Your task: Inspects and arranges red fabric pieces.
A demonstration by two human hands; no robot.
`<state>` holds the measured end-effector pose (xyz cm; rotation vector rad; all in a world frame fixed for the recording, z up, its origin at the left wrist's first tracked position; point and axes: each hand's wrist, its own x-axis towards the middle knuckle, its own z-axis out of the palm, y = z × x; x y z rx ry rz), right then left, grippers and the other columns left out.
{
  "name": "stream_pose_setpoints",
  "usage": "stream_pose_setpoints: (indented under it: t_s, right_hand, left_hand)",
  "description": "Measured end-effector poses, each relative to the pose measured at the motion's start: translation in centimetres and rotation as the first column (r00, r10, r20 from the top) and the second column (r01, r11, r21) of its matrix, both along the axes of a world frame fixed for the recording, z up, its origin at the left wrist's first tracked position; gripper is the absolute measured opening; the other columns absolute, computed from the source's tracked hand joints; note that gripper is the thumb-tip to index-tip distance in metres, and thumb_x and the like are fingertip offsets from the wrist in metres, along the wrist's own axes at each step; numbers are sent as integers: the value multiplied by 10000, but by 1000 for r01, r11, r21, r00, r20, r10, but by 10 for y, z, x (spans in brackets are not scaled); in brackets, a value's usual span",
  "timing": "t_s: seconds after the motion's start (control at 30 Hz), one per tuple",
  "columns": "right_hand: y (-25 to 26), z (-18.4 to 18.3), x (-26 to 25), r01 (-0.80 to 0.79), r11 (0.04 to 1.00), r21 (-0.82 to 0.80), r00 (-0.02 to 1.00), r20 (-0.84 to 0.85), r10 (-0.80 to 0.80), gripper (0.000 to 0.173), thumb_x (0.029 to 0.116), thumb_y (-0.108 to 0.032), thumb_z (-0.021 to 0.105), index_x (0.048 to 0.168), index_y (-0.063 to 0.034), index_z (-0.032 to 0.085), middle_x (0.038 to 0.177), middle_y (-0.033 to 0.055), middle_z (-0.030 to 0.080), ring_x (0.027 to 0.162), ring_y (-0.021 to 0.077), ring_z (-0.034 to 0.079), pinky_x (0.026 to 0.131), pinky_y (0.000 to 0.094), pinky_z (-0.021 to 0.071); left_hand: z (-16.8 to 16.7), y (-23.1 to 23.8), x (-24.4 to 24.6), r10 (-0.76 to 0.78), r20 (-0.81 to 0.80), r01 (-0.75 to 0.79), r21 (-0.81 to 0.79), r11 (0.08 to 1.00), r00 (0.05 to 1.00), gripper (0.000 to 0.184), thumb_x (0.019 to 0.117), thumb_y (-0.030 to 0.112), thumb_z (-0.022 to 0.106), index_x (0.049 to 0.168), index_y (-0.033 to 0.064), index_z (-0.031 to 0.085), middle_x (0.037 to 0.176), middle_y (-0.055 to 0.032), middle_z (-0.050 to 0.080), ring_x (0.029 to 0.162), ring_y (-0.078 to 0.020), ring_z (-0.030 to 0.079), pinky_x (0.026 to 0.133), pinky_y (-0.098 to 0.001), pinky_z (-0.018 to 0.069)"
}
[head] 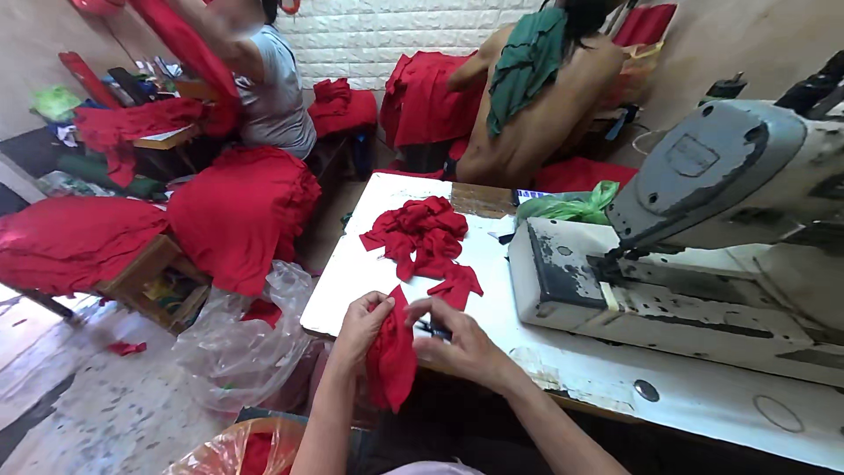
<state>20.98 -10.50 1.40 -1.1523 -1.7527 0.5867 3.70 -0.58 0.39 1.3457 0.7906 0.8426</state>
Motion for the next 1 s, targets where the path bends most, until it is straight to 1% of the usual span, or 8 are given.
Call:
stream_pose_setpoints:
  t_s: [0.13, 0.3, 0.5, 0.63, 0.7, 0.77, 0.9, 1.0]
  right_hand:
    - [28, -10, 21, 382, 912, 151, 845, 344, -410, 340, 1032, -264, 576, 1228, 3, 654, 1063, 174, 722, 931, 330, 721, 772, 505, 576]
    - [55, -15, 22, 327, 817, 474, 722, 433, -540, 146, 897, -96, 716, 1024, -28, 740, 914, 161, 733, 808, 342, 734, 674, 495, 588]
    - [80, -16, 10, 277, 847, 454, 701, 507, -501, 87, 944, -69, 658, 947, -39, 741, 832, 152, 723, 757, 347, 723, 652, 498, 568]
    - [77, 6, 12, 304, 941, -146, 950, 121, -288, 329, 992, -283, 648, 1180, -14, 678, 1016, 135, 719, 921, 254, 688, 855, 474, 546]
    - [74, 12, 10, 167, 938, -305, 957, -178, -228, 322, 954, -306, 708, 1096, -24, 651, 885, 32, 674, 724, 81, 604, 698, 281, 517]
    - [69, 14, 3, 22, 941, -337, 931, -337, -143, 228, 971, -253, 685, 1013, -30, 662, 805, -35, 633, 587, -10, 491, 550, 174, 410]
    - [65, 14, -7, -26, 980, -196, 914, -402, -57, 76, 939, -86, 676, 953, -12, 672, 812, -36, 622, 701, -10, 543, 665, 175, 459]
    - [62, 21, -5, -42, 990, -134, 909, -417, -18, 71, 944, -79, 667, 973, -19, 691, 827, -44, 648, 683, -29, 541, 634, 152, 451]
  left_hand:
    - [4, -2, -4, 28, -64, -23, 82, 996, 998, 131, 1018, 61, 566, 914, 39, 643, 733, 38, 621, 647, -14, 594, 635, -195, 514]
    - [7, -2, -4, 32, -66, -24, 108, 994, 997, 140, 1019, 62, 563, 912, 40, 651, 730, 39, 620, 646, -16, 592, 628, -191, 510]
    - [8, -2, -2, 23, -47, -17, 114, 993, 999, 136, 1014, 53, 567, 907, 40, 648, 731, 36, 627, 645, -21, 600, 629, -198, 519]
    - [10, -4, -7, 58, -12, -54, 199, 978, 998, 119, 1007, 73, 586, 935, 41, 674, 759, 29, 633, 668, -30, 604, 641, -203, 523]
    - [12, -5, -10, 93, -48, -76, 265, 961, 995, 117, 1007, 102, 593, 963, 49, 688, 785, 33, 647, 689, -27, 612, 662, -208, 529]
    - [14, -7, -11, 135, -107, -92, 336, 937, 985, 131, 1007, 141, 603, 985, 58, 701, 802, 38, 660, 705, -20, 618, 678, -216, 529]
    - [17, -12, -9, 179, -189, -85, 421, 903, 966, 148, 1001, 187, 614, 991, 80, 716, 859, 45, 687, 762, -9, 628, 726, -230, 519]
    - [22, -16, -11, 141, -43, -119, 326, 938, 989, 169, 1021, 120, 576, 1081, 28, 705, 968, 5, 712, 828, -28, 663, 770, -216, 556]
